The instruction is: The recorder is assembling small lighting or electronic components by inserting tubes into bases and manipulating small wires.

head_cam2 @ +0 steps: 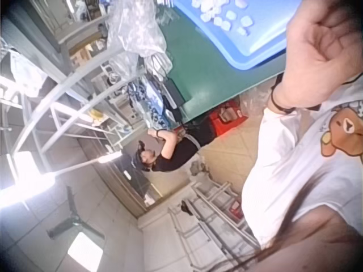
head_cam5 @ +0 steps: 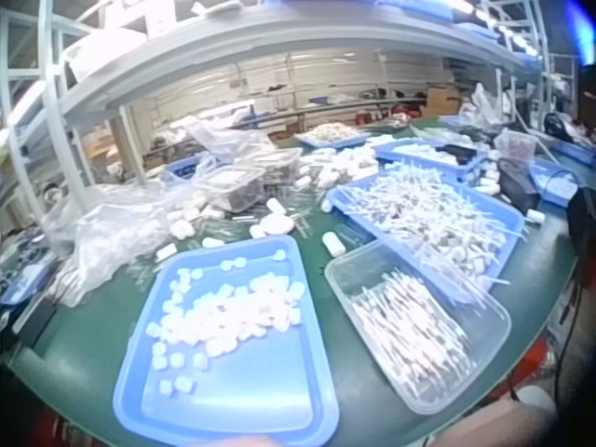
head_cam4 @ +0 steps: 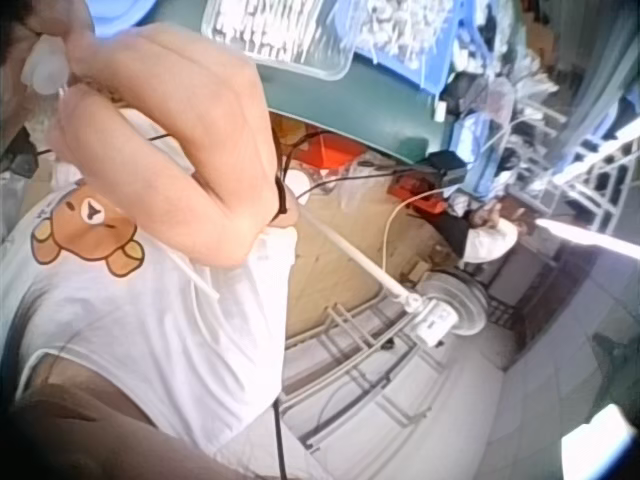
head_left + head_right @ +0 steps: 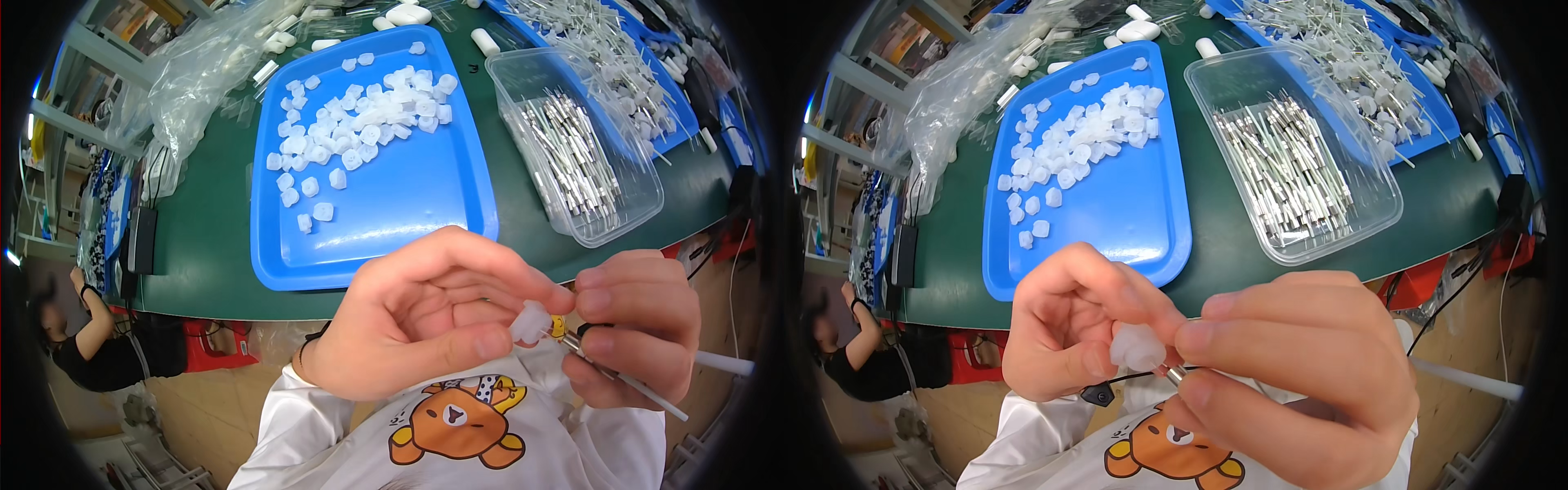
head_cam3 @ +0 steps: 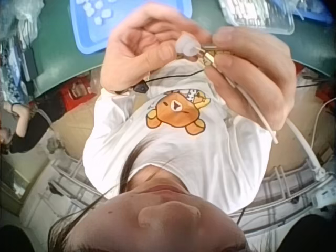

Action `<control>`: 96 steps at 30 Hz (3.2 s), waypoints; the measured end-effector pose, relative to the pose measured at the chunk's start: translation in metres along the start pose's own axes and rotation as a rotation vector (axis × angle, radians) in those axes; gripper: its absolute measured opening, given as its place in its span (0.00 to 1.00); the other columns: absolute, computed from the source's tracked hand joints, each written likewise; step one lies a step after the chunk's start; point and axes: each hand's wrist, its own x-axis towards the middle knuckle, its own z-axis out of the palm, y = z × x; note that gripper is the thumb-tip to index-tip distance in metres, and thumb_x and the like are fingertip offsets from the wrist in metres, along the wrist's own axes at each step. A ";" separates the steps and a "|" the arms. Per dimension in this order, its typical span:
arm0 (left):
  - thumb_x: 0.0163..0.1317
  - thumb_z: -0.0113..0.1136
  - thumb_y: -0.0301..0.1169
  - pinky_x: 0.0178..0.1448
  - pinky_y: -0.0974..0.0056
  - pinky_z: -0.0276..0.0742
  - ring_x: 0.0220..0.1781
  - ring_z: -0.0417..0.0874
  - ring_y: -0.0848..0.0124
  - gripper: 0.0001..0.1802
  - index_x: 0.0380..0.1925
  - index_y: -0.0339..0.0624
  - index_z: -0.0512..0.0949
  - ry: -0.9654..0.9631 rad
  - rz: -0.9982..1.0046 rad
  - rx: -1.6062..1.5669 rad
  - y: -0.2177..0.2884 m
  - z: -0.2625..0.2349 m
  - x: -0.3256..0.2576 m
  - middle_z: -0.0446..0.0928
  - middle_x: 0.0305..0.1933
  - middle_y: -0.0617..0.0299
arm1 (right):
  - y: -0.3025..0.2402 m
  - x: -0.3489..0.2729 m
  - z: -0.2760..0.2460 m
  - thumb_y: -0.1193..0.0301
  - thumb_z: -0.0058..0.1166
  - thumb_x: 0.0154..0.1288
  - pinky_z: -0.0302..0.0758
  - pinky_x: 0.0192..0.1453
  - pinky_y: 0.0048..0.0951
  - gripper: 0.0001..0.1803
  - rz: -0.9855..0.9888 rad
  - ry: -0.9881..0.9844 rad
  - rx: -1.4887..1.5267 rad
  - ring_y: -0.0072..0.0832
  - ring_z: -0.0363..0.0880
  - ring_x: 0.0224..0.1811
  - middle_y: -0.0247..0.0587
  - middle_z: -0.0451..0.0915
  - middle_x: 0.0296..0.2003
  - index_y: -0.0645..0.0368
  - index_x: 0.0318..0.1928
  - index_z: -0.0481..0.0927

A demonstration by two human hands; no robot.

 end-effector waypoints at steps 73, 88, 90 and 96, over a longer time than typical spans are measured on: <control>0.48 0.56 0.16 0.46 0.58 0.74 0.44 0.75 0.50 0.13 0.34 0.24 0.65 -0.053 -0.016 -0.008 0.001 -0.002 0.002 0.67 0.39 0.25 | -0.021 -0.008 0.012 0.65 0.58 0.49 0.71 0.27 0.27 0.18 0.126 0.095 -0.176 0.32 0.72 0.27 0.42 0.70 0.36 0.58 0.37 0.66; 0.51 0.54 0.19 0.49 0.56 0.73 0.47 0.73 0.49 0.13 0.35 0.22 0.65 -0.062 -0.013 -0.004 0.002 -0.005 0.001 0.69 0.39 0.28 | -0.008 -0.007 0.012 0.67 0.59 0.48 0.73 0.26 0.26 0.16 -0.089 0.090 -0.162 0.30 0.74 0.27 0.43 0.71 0.35 0.59 0.35 0.69; 0.51 0.54 0.18 0.49 0.56 0.73 0.47 0.73 0.49 0.13 0.35 0.22 0.65 -0.053 -0.015 -0.003 0.003 -0.006 0.000 0.69 0.39 0.28 | -0.007 -0.006 0.013 0.67 0.59 0.48 0.73 0.26 0.26 0.16 -0.087 0.082 -0.147 0.30 0.74 0.27 0.42 0.71 0.35 0.58 0.35 0.69; 0.51 0.55 0.19 0.47 0.55 0.74 0.45 0.74 0.51 0.13 0.35 0.22 0.67 -0.070 -0.008 0.076 0.003 -0.003 0.002 0.70 0.38 0.30 | -0.014 -0.005 0.008 0.70 0.60 0.47 0.72 0.25 0.25 0.14 -0.043 0.086 -0.147 0.30 0.74 0.26 0.44 0.72 0.35 0.59 0.33 0.70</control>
